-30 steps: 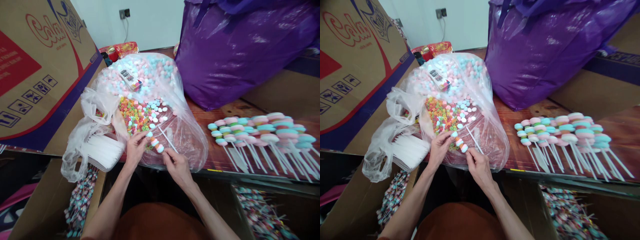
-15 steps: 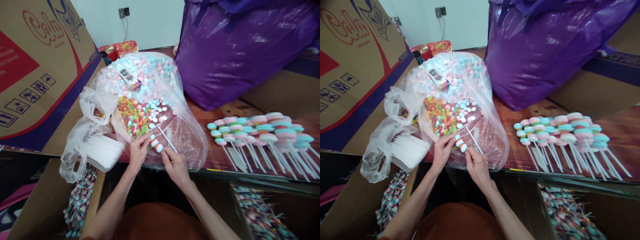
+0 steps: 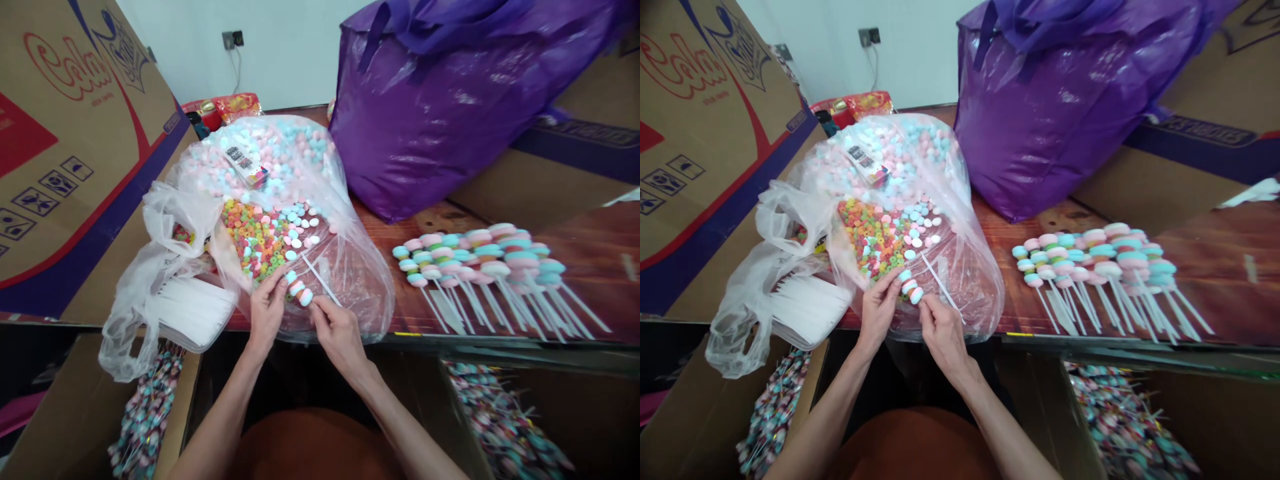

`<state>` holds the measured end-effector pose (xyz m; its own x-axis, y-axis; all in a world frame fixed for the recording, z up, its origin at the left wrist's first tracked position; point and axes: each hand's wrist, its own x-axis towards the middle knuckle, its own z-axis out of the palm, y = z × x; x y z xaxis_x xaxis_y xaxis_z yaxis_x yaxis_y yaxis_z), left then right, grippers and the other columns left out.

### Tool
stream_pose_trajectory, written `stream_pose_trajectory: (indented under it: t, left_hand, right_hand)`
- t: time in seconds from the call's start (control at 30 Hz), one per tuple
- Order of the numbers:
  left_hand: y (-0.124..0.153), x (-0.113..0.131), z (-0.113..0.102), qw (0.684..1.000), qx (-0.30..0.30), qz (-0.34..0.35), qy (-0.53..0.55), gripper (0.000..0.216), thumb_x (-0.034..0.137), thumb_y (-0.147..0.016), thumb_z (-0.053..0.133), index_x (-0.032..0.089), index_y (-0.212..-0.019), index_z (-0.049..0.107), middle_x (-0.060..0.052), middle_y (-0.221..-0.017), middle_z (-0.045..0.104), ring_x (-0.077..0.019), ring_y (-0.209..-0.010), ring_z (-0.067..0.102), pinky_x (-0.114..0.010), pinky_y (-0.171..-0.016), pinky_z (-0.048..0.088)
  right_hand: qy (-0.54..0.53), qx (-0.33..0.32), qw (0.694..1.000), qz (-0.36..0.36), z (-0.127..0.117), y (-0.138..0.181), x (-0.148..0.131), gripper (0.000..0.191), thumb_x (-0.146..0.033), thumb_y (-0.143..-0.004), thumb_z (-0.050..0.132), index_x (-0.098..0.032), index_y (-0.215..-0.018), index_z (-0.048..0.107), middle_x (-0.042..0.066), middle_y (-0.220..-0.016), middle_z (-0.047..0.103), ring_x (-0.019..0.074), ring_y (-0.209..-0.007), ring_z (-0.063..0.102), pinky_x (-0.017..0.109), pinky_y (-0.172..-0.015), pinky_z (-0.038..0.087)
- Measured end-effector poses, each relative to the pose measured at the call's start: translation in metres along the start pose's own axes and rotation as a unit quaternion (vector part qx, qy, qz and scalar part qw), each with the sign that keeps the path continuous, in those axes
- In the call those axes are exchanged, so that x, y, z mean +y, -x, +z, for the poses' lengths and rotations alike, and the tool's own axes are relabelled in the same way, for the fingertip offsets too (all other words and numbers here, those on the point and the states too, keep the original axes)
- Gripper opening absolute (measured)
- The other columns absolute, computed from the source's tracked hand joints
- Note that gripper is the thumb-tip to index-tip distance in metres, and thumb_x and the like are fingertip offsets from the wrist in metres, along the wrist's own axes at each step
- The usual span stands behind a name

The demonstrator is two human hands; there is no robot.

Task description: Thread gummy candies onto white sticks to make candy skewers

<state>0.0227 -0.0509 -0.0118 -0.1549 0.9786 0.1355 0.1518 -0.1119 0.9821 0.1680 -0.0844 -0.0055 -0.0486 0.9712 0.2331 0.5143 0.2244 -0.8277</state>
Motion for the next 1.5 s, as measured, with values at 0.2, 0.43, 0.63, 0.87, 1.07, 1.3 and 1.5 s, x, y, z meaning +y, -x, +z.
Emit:
stream_pose_trajectory:
  t: [0.2, 0.43, 0.63, 0.87, 1.07, 1.3, 1.5]
  left_hand:
    - [-0.008, -0.006, -0.008, 0.999, 0.027, 0.005, -0.04, 0.03, 0.034, -0.09, 0.061, 0.019, -0.112, 0.074, -0.009, -0.113, 0.075, -0.0228, -0.11, 0.067, -0.04, -0.103, 0.049]
    - [-0.045, -0.003, 0.0, 0.973, -0.007, 0.095, -0.209, 0.029, 0.016, -0.089, 0.055, 0.018, -0.111, 0.073, -0.01, -0.108, 0.07, -0.0224, -0.1, 0.066, -0.037, -0.092, 0.051]
    - [-0.071, 0.002, 0.019, 0.889, -0.097, 0.151, -0.422, 0.029, 0.009, -0.088, 0.052, 0.02, -0.102, 0.074, -0.01, -0.105, 0.065, -0.0241, -0.1, 0.058, -0.037, -0.091, 0.048]
    - [-0.076, -0.006, 0.019, 0.899, -0.089, 0.131, -0.409, 0.029, 0.01, -0.089, 0.05, 0.019, -0.105, 0.073, -0.009, -0.099, 0.067, -0.0229, -0.097, 0.061, -0.034, -0.089, 0.048]
    - [-0.091, 0.003, 0.025, 0.913, -0.07, 0.128, -0.382, 0.024, 0.012, -0.09, 0.048, 0.017, -0.097, 0.071, -0.009, -0.096, 0.065, -0.021, -0.093, 0.061, -0.032, -0.086, 0.048]
    - [-0.112, 0.014, 0.051, 0.878, -0.126, 0.083, -0.454, 0.027, 0.011, -0.092, 0.042, 0.014, -0.087, 0.068, -0.013, -0.098, 0.064, -0.0223, -0.091, 0.06, -0.032, -0.083, 0.046]
    - [-0.104, 0.021, 0.054, 0.853, -0.156, 0.067, -0.494, 0.038, 0.005, -0.091, 0.031, 0.012, -0.115, 0.061, -0.019, -0.122, 0.055, -0.0241, -0.092, 0.06, -0.034, -0.081, 0.046]
  right_hand:
    - [0.058, 0.136, 0.989, 0.01, -0.052, 0.014, 0.012, 0.022, -0.028, -0.095, 0.05, -0.02, -0.079, 0.064, -0.001, -0.063, 0.061, 0.013, -0.054, 0.055, 0.024, -0.058, 0.042]
    - [0.263, 0.265, 0.922, 0.099, -0.117, 0.014, 0.085, 0.028, -0.039, -0.09, 0.053, -0.018, -0.083, 0.071, 0.006, -0.064, 0.067, 0.0187, -0.056, 0.056, 0.03, -0.06, 0.039]
    - [0.323, 0.295, 0.899, 0.027, -0.112, 0.007, 0.103, 0.032, -0.036, -0.094, 0.049, -0.015, -0.092, 0.074, 0.012, -0.086, 0.069, 0.0242, -0.078, 0.062, 0.034, -0.069, 0.047]
    - [0.189, 0.181, 0.953, -0.152, -0.057, -0.013, 0.037, 0.021, -0.019, -0.097, 0.049, -0.019, -0.105, 0.069, 0.008, -0.096, 0.069, 0.0205, -0.091, 0.065, 0.034, -0.086, 0.052]
    - [0.314, 0.076, 0.944, -0.064, -0.004, -0.032, 0.035, 0.031, -0.012, -0.095, 0.041, -0.013, -0.108, 0.069, 0.011, -0.087, 0.067, 0.023, -0.08, 0.061, 0.033, -0.072, 0.049]
    - [0.326, 0.066, 0.943, -0.009, 0.001, -0.032, 0.039, 0.029, -0.007, -0.091, 0.042, -0.014, -0.098, 0.069, 0.011, -0.087, 0.065, 0.0226, -0.082, 0.059, 0.031, -0.073, 0.044]
    - [0.285, 0.049, 0.957, 0.025, 0.0, -0.033, 0.037, 0.022, -0.014, -0.094, 0.042, -0.015, -0.093, 0.064, 0.009, -0.086, 0.066, 0.0213, -0.081, 0.06, 0.03, -0.07, 0.042]
